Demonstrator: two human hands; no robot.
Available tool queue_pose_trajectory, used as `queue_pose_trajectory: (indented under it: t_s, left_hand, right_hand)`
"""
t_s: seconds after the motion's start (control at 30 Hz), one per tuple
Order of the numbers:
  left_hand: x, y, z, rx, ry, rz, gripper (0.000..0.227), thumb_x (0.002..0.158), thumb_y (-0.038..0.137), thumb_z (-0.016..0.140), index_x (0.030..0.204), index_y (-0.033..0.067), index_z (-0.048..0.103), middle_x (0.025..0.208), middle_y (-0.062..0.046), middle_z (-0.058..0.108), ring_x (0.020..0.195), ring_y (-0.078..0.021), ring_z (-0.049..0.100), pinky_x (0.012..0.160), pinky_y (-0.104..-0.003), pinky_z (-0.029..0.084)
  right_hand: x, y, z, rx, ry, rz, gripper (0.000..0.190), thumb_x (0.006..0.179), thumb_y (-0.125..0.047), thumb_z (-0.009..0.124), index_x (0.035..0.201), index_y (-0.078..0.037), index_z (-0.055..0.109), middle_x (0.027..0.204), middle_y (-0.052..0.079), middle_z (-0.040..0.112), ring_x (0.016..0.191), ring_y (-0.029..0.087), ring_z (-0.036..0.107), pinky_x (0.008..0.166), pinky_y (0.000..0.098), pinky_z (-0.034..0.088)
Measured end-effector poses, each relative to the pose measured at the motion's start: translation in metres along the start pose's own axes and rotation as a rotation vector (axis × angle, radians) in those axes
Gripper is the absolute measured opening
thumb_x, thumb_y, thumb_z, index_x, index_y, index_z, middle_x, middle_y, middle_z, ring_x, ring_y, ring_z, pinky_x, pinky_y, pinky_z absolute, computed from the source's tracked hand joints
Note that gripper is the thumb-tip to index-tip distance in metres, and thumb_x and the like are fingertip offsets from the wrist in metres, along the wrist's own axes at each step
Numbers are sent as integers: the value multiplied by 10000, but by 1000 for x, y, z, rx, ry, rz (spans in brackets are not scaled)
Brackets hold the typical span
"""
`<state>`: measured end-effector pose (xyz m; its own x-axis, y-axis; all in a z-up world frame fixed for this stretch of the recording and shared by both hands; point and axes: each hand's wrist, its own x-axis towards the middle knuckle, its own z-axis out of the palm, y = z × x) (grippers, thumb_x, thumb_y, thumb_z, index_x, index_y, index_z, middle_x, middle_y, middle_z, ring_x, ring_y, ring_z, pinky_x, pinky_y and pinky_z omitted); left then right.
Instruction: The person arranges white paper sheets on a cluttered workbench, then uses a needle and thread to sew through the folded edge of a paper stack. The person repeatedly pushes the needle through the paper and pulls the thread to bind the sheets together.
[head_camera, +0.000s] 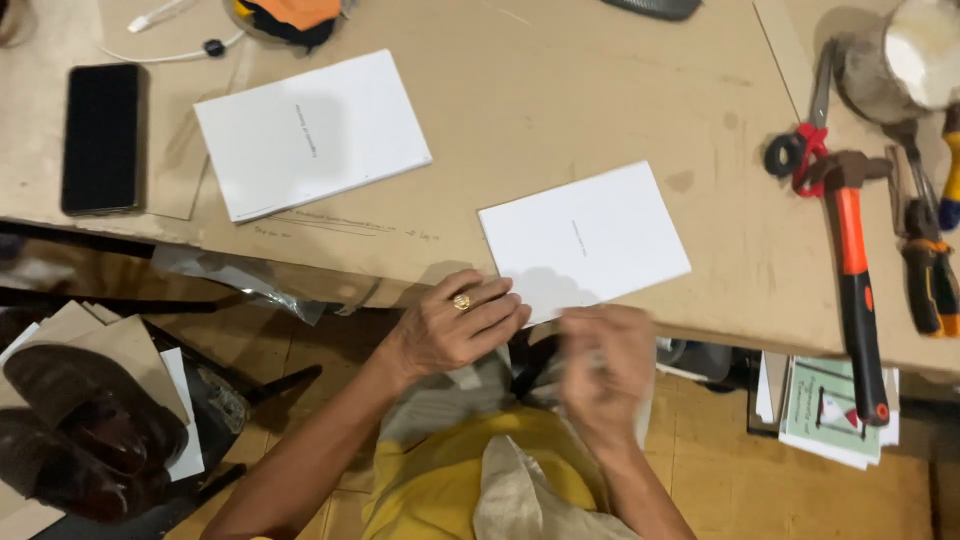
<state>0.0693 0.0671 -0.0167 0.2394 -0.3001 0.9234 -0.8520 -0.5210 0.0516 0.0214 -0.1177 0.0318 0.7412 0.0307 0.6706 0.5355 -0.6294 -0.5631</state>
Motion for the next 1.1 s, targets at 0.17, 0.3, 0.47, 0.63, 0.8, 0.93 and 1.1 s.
queue_pose_trajectory:
  t_s: [0.17,0.3,0.47,0.63,0.8,0.93,1.1]
  left_hand:
    - [-16,-15,-14,31,-57,14,84,1004,160,695,960,132,760,1022,-55,763,975,-227,761,926,-403,587]
    - [-10,-25,-30,40,-92,25,113,1015,160,677,955,124,766,1030,-55,768,993,-218,766,963,-392,578]
    - [-20,-34,-32,-3,-156,39,235,1082,153,530,1050,98,757,1095,-92,747,1067,-249,749,987,-432,575]
    - [-20,-36,-33,-63,-153,23,304,1081,121,455,1067,85,757,1097,-98,739,1084,-256,743,1013,-456,562]
    - [-9,-41,-47,-66,-304,108,112,1017,23,649,1091,23,733,1198,-133,736,1124,-311,739,1005,-472,567]
    - [-13,-44,-47,-145,-362,66,162,1009,6,632,1144,-9,721,1236,-172,712,1166,-338,712,1052,-502,541]
    - [-11,-44,-51,-198,-412,-41,214,938,-57,673,1129,14,740,1259,-132,708,1186,-306,716,1087,-510,504]
  right_hand:
    - [21,-4,7,921,-47,561,246,1131,-250,445,1037,-50,552,997,124,642,973,177,639,863,337,546]
    - [37,8,-3,1344,-137,882,170,1117,-277,457,1141,-118,511,648,-58,322,484,53,328,367,178,337]
    - [48,40,-27,241,-208,274,218,1102,-46,482,1133,6,691,471,-11,404,481,73,359,495,191,363]
    - [30,103,-62,147,-174,255,192,1084,22,473,1079,-24,659,871,164,673,558,112,436,544,299,410]
    - [36,124,-107,42,-46,386,183,1208,-167,478,1199,-55,623,673,-43,426,529,54,372,442,236,300]
    - [36,120,-131,-13,90,509,203,1219,-222,426,1222,-91,581,631,-53,352,511,41,330,464,226,271]
    - [38,77,-135,135,0,566,595,1147,-14,406,1691,-201,253,818,-11,433,667,70,373,547,207,371]
